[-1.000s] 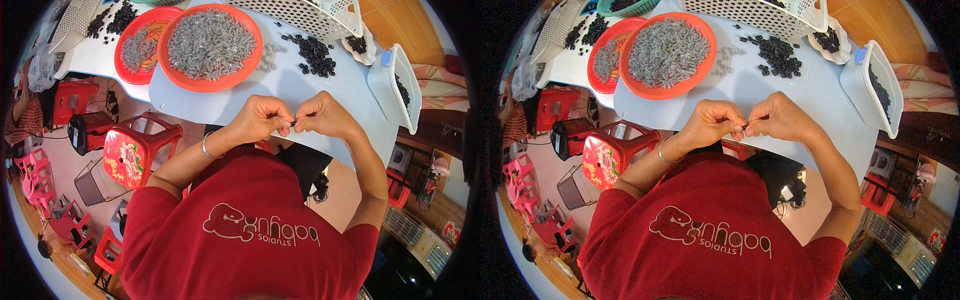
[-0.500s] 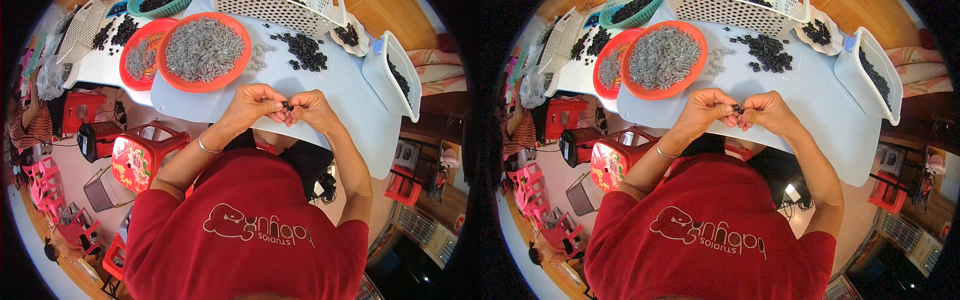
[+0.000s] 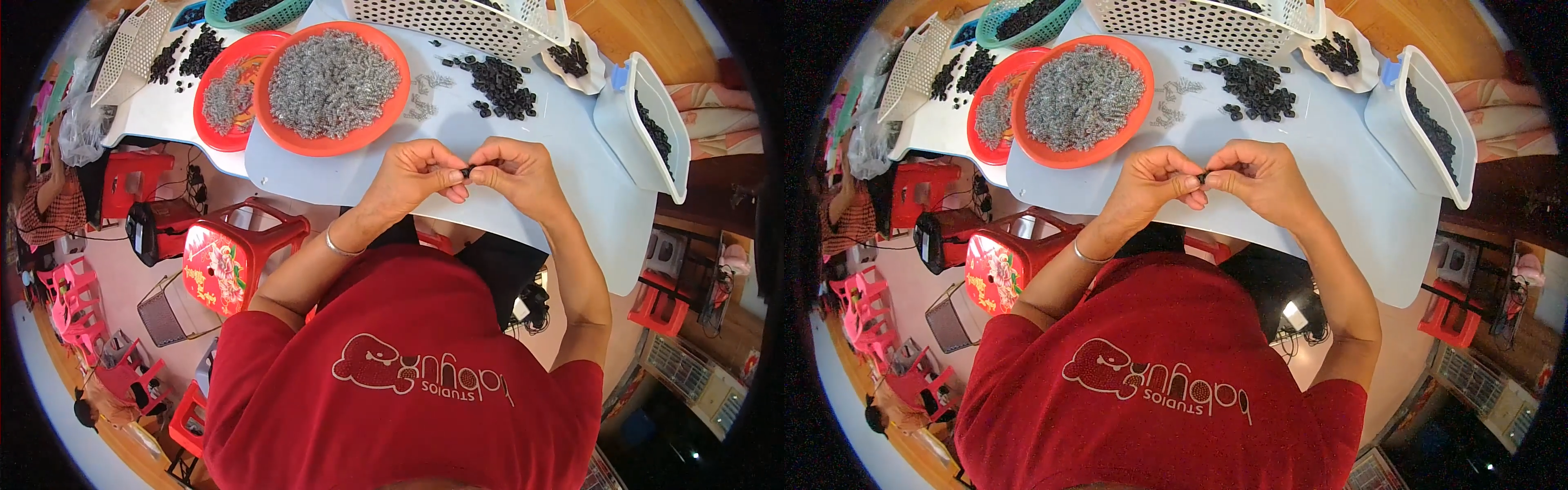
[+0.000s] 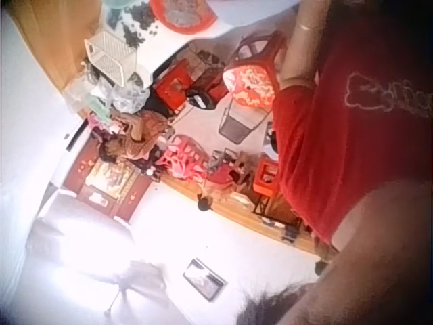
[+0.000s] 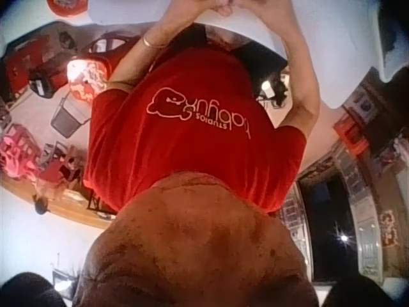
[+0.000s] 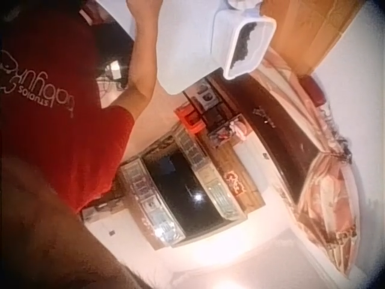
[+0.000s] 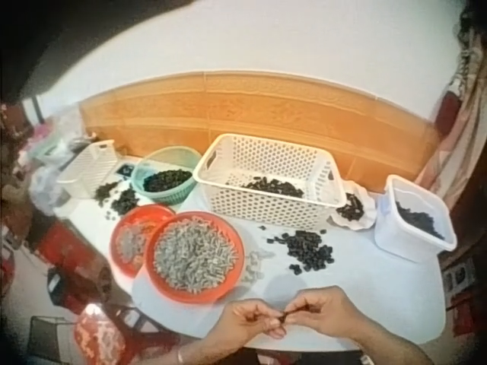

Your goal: The person assembles small components by taking black plastic pieces and silver metal inserts from trays on the table and fitting the metal inserts into the plastic pieces by hand.

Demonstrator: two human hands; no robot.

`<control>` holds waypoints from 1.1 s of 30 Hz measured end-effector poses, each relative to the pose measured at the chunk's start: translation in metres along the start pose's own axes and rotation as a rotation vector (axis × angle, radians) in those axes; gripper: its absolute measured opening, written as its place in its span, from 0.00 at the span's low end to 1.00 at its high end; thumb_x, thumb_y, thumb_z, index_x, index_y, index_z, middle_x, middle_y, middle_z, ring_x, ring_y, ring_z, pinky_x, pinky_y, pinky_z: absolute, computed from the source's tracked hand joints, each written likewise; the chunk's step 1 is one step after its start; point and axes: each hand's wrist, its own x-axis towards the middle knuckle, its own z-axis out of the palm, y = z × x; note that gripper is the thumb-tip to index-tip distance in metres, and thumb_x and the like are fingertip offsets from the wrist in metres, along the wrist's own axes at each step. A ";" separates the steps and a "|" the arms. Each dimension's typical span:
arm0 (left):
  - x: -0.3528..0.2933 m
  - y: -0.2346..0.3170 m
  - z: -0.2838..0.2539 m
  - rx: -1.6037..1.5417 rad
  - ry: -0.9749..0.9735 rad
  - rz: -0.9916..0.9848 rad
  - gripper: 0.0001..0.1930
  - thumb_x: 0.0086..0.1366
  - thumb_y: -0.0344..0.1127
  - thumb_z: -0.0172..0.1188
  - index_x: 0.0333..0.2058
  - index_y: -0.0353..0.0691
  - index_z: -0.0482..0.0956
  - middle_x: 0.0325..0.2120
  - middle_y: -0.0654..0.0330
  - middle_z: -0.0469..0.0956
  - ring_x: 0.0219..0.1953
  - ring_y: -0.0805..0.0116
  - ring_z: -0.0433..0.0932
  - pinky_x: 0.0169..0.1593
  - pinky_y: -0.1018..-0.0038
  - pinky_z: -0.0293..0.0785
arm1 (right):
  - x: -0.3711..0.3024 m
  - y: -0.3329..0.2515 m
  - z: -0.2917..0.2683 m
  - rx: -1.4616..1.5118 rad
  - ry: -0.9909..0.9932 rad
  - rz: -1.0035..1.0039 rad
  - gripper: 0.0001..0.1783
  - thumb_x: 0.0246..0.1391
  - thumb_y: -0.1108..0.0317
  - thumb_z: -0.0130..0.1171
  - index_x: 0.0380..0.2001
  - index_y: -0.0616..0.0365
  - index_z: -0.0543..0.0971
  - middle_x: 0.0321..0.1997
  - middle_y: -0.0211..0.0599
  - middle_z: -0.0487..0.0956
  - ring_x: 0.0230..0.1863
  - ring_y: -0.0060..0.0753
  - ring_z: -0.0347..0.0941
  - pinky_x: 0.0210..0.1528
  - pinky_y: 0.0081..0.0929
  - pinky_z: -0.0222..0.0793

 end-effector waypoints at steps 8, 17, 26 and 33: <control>0.001 -0.004 0.002 -0.022 -0.008 0.052 0.03 0.62 0.23 0.60 0.34 0.30 0.78 0.26 0.52 0.81 0.28 0.68 0.83 0.34 0.77 0.82 | -0.001 -0.007 -0.006 -0.068 -0.023 0.082 0.05 0.49 0.75 0.67 0.29 0.63 0.80 0.27 0.26 0.78 0.29 0.14 0.72 0.32 0.15 0.69; -0.003 -0.009 0.003 0.077 -0.019 0.091 0.01 0.61 0.21 0.60 0.32 0.30 0.79 0.26 0.55 0.81 0.28 0.71 0.82 0.33 0.78 0.81 | -0.002 -0.011 -0.002 -0.144 -0.018 0.191 0.07 0.47 0.74 0.69 0.25 0.63 0.79 0.22 0.26 0.77 0.23 0.13 0.69 0.25 0.16 0.66; -0.003 -0.009 0.003 0.067 -0.057 -0.004 0.01 0.61 0.20 0.59 0.31 0.30 0.79 0.25 0.58 0.80 0.27 0.73 0.81 0.31 0.78 0.81 | -0.003 -0.006 -0.006 -0.191 -0.091 0.220 0.07 0.46 0.74 0.69 0.24 0.63 0.79 0.23 0.25 0.77 0.25 0.13 0.68 0.27 0.15 0.65; -0.002 -0.009 0.002 0.035 -0.051 -0.056 0.01 0.61 0.21 0.59 0.30 0.30 0.79 0.24 0.58 0.80 0.26 0.74 0.81 0.31 0.78 0.81 | 0.003 -0.016 -0.008 -0.522 -0.215 -0.079 0.07 0.46 0.72 0.67 0.25 0.62 0.79 0.19 0.33 0.74 0.21 0.25 0.67 0.24 0.25 0.62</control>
